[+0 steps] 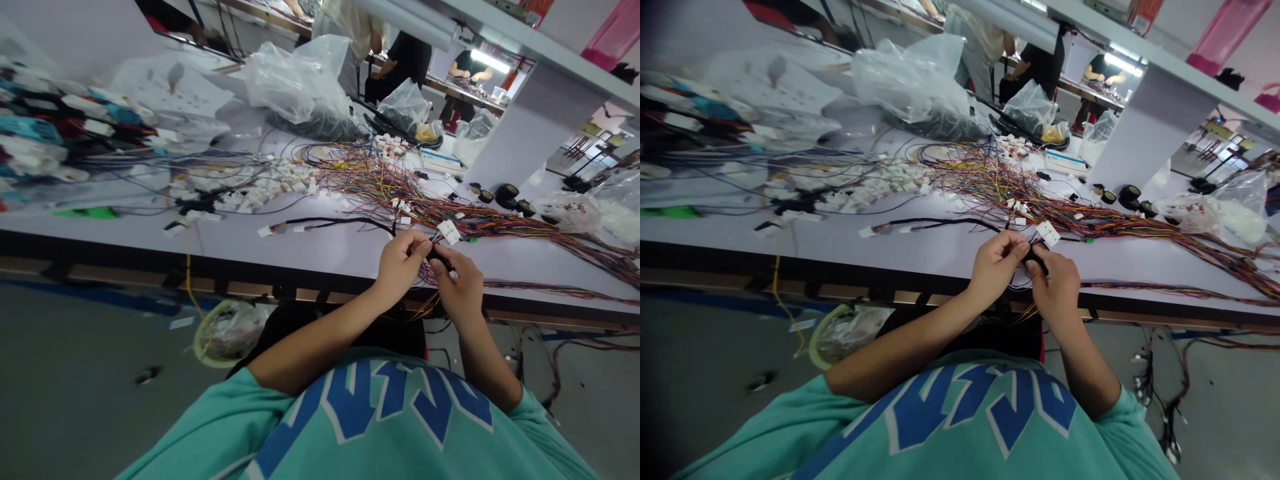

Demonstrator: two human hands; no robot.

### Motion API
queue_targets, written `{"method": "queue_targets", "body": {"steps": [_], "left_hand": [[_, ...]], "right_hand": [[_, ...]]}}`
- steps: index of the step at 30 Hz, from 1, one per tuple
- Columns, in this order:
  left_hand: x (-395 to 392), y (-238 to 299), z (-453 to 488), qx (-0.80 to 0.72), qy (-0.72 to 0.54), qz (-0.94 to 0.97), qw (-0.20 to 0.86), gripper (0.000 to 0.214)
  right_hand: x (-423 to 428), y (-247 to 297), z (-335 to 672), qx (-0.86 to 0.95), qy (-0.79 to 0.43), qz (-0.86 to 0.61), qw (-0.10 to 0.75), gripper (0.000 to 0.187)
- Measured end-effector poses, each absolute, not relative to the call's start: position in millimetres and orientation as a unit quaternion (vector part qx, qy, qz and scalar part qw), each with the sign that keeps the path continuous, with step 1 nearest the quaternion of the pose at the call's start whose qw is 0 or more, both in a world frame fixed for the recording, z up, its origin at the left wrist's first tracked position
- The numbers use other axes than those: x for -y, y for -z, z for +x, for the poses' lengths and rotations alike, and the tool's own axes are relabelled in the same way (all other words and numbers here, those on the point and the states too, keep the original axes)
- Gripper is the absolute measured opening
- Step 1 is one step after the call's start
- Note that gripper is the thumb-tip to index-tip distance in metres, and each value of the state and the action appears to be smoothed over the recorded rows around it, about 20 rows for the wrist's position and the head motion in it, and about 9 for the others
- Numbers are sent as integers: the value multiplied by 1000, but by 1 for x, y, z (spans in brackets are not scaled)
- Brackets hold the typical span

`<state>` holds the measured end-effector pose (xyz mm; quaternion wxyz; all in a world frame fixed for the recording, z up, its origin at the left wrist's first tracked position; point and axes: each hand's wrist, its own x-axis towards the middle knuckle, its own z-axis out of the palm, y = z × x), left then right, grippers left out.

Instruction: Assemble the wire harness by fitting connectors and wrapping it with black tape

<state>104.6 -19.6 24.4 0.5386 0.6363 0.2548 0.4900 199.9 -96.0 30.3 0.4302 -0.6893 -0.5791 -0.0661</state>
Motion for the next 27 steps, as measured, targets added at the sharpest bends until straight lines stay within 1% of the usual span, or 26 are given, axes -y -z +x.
{"method": "queue_targets", "body": {"steps": [3,11,14,16,18,20,21,24,25,27], "left_hand": [[17,-26,104,-255,-482,630,553,15],[18,-28,104,-262,-466,589,606,14],[20,-24,105,-253,-460,544,655,17],[21,-24,105,-232,-449,489,711,22],[20,-26,104,-201,-433,427,768,34],[16,-29,101,-173,-392,382,819,46],[13,-31,100,-161,-352,374,843,48],[4,-36,97,-143,-213,381,888,42],[2,-37,97,-146,-189,383,892,39],[-1,-36,97,-163,-196,380,889,36]], "right_hand": [[93,-25,201,573,73,-687,440,25],[69,-6,201,530,43,-671,517,24],[62,-4,200,531,57,-653,536,22],[61,-5,200,535,77,-635,552,21],[60,-6,200,539,97,-613,570,19],[60,-5,201,545,92,-588,590,18],[59,-4,203,550,73,-576,601,18],[54,-3,207,559,-38,-540,628,14],[53,-3,208,558,-79,-530,634,13],[52,-7,209,552,-153,-510,642,13]]}}
